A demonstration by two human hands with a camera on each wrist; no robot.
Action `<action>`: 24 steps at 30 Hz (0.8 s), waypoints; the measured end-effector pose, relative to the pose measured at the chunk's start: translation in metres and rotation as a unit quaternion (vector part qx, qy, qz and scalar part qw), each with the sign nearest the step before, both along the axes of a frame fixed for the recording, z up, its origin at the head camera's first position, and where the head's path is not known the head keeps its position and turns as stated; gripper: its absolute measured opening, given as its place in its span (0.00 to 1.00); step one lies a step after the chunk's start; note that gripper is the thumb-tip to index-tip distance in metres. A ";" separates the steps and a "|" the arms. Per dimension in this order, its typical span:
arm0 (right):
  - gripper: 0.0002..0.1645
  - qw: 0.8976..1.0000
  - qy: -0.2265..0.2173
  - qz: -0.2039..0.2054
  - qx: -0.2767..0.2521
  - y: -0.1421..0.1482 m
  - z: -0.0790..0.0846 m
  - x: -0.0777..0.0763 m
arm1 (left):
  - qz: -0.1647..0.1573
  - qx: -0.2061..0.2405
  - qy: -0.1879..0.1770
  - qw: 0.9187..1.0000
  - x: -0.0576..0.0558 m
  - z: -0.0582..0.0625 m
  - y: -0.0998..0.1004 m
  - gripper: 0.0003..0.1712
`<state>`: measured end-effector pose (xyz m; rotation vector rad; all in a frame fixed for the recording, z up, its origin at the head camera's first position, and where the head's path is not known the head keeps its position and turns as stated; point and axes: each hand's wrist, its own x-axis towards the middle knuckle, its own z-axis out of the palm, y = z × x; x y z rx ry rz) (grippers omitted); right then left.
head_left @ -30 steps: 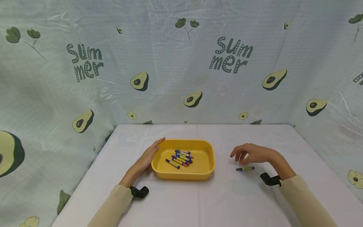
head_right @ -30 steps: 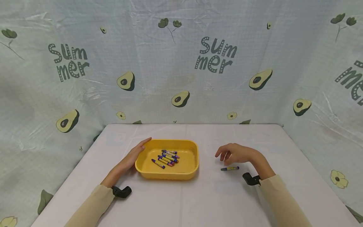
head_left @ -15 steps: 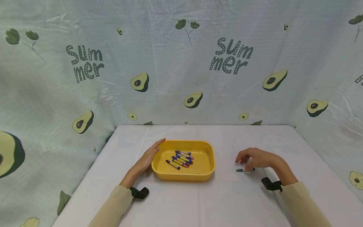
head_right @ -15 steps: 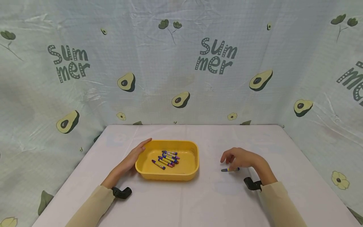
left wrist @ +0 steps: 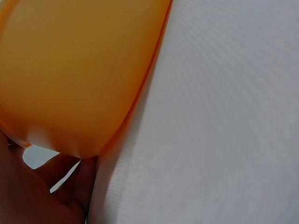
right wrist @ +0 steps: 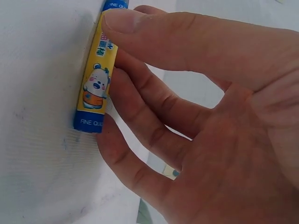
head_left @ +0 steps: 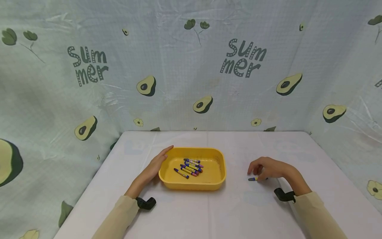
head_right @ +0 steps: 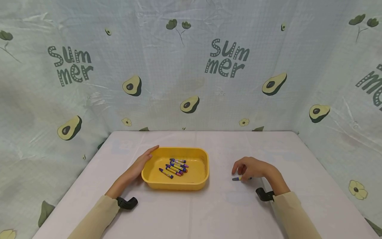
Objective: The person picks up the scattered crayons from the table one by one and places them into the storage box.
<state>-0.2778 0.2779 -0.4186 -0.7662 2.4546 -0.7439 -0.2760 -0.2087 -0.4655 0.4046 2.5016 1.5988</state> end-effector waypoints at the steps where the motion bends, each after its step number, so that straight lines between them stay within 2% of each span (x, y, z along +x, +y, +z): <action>1: 0.16 1.000 0.000 0.001 0.000 0.000 0.000 0.000 | -0.001 -0.002 0.003 1.000 0.000 0.000 0.000 0.30; 11: 0.15 1.000 -0.002 0.008 -0.024 0.000 -0.005 -0.003 | -0.002 0.005 0.001 1.000 0.002 -0.001 -0.002 0.30; 24: 0.13 0.999 0.030 0.000 -0.026 0.001 -0.012 -0.007 | -0.007 0.011 0.002 1.000 0.001 -0.001 -0.001 0.30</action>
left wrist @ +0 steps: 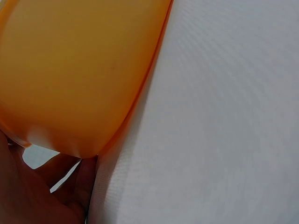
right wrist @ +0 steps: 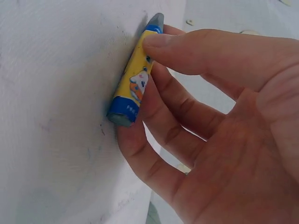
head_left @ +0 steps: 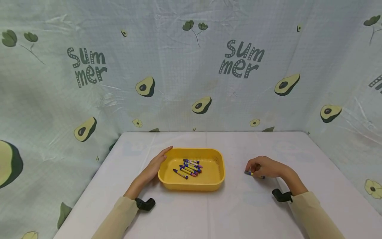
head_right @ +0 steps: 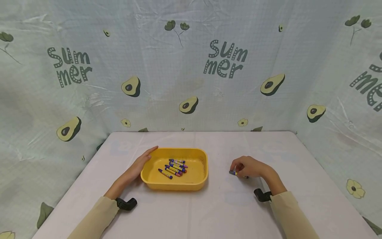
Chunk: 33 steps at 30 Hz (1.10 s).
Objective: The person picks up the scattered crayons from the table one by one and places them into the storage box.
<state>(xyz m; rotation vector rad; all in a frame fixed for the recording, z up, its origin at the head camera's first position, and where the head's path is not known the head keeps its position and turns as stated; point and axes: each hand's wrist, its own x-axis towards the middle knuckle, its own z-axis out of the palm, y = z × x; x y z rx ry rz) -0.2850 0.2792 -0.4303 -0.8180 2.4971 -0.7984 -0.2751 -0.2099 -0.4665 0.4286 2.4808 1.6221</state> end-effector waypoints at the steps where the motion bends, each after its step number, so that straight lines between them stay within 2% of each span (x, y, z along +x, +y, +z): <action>1: 0.13 1.000 -0.001 -0.003 0.003 0.000 0.000 0.000 | -0.001 0.001 0.000 1.000 0.000 0.000 0.000 0.30; 8: 0.19 0.999 -0.028 -0.020 0.022 -0.002 0.003 0.004 | 0.001 -0.003 0.003 1.000 0.001 0.001 0.000 0.30; 22: 0.21 0.999 -0.013 -0.026 0.019 -0.001 0.008 0.004 | 0.001 -0.007 0.004 1.000 0.000 0.001 -0.001 0.30; 33: 0.23 1.000 0.011 -0.010 0.015 0.001 0.010 0.004 | 0.003 -0.006 -0.001 1.000 0.000 -0.001 0.000 0.30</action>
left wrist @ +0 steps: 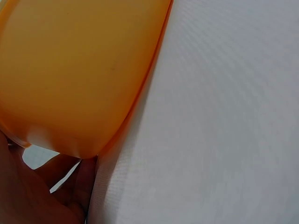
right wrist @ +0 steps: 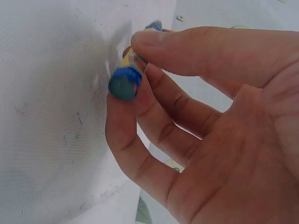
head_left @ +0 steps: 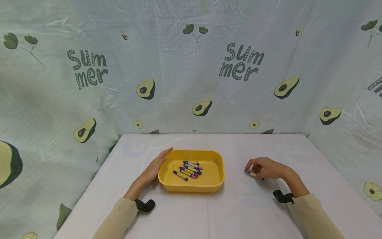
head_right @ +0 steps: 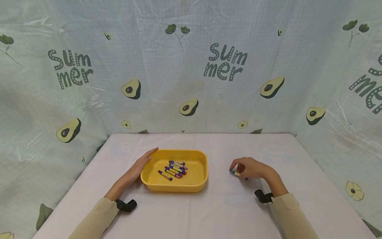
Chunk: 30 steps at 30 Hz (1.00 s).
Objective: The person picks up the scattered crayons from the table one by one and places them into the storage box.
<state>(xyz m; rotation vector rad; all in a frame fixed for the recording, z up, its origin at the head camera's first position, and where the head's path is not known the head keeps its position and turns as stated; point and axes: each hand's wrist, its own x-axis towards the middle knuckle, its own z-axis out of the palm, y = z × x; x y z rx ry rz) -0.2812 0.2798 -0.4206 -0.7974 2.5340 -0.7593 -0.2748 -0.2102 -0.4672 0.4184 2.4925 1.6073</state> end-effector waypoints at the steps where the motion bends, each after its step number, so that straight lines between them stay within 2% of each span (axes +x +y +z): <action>1: 0.24 1.000 0.001 0.000 -0.001 0.000 0.000 0.000 | -0.001 0.001 0.000 1.000 0.000 0.000 0.000 0.30; 17: 0.29 1.000 -0.009 -0.013 -0.002 -0.001 -0.001 0.003 | 0.008 -0.001 -0.003 1.000 0.000 0.001 0.000 0.30; 30: 0.30 1.000 -0.018 -0.017 -0.006 -0.003 -0.004 0.007 | -0.002 -0.002 0.003 1.000 0.005 0.001 -0.002 0.30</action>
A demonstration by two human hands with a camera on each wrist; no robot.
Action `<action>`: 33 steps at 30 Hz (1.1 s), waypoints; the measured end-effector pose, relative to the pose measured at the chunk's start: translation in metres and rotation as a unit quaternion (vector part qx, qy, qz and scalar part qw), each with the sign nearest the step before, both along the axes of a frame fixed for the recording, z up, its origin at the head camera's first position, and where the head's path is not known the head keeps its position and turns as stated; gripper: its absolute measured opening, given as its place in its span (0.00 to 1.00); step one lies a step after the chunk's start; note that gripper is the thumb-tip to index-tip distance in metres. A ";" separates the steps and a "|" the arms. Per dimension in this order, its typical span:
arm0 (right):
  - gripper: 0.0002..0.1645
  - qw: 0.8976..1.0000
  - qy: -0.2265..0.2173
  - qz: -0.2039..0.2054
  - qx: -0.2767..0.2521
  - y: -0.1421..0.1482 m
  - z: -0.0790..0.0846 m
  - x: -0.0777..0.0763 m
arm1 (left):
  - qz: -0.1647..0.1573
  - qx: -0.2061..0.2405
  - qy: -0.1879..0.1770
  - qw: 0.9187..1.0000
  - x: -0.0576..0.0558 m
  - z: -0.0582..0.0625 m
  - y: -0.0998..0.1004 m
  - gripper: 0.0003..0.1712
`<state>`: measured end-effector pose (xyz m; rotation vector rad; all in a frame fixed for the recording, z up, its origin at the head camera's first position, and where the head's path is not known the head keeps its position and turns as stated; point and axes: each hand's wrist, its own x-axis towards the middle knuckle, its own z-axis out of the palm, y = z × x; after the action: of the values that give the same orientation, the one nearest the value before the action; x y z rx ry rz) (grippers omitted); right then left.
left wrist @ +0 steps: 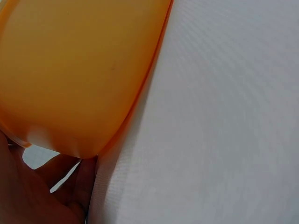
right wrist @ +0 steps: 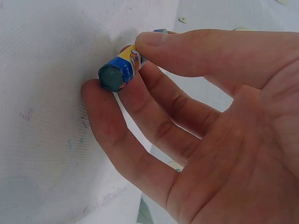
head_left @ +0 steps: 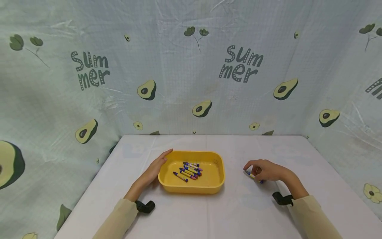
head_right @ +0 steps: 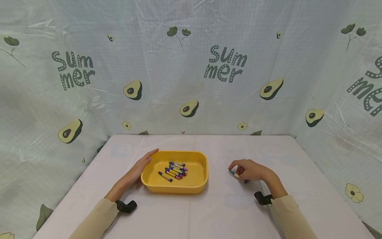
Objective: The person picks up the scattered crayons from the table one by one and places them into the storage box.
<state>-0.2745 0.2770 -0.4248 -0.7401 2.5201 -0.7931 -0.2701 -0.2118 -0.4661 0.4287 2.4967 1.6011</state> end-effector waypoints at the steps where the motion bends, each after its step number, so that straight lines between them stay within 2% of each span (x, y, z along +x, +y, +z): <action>1: 0.30 1.000 -0.002 -0.001 -0.001 0.000 0.000 0.000 | 0.001 0.000 -0.001 1.000 0.000 0.000 0.000 0.30; 7: 0.30 1.000 -0.014 0.000 -0.013 -0.002 0.001 0.001 | 0.008 0.002 -0.007 1.000 -0.001 0.001 0.001 0.30; 13: 0.30 0.999 -0.024 0.004 -0.023 -0.001 -0.001 0.000 | 0.002 0.003 -0.004 1.000 -0.002 0.000 0.000 0.30; 22: 0.30 0.999 -0.023 0.010 -0.026 -0.002 -0.001 -0.001 | -0.002 0.003 -0.004 1.000 -0.001 0.000 0.000 0.30; 33: 0.30 0.999 -0.025 0.011 -0.020 -0.005 0.003 -0.003 | 0.007 0.001 -0.007 1.000 -0.003 -0.003 0.000 0.30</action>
<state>-0.2775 0.2717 -0.4219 -0.7504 2.4553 -0.8454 -0.2730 -0.2118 -0.4688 0.3997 2.4933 1.6062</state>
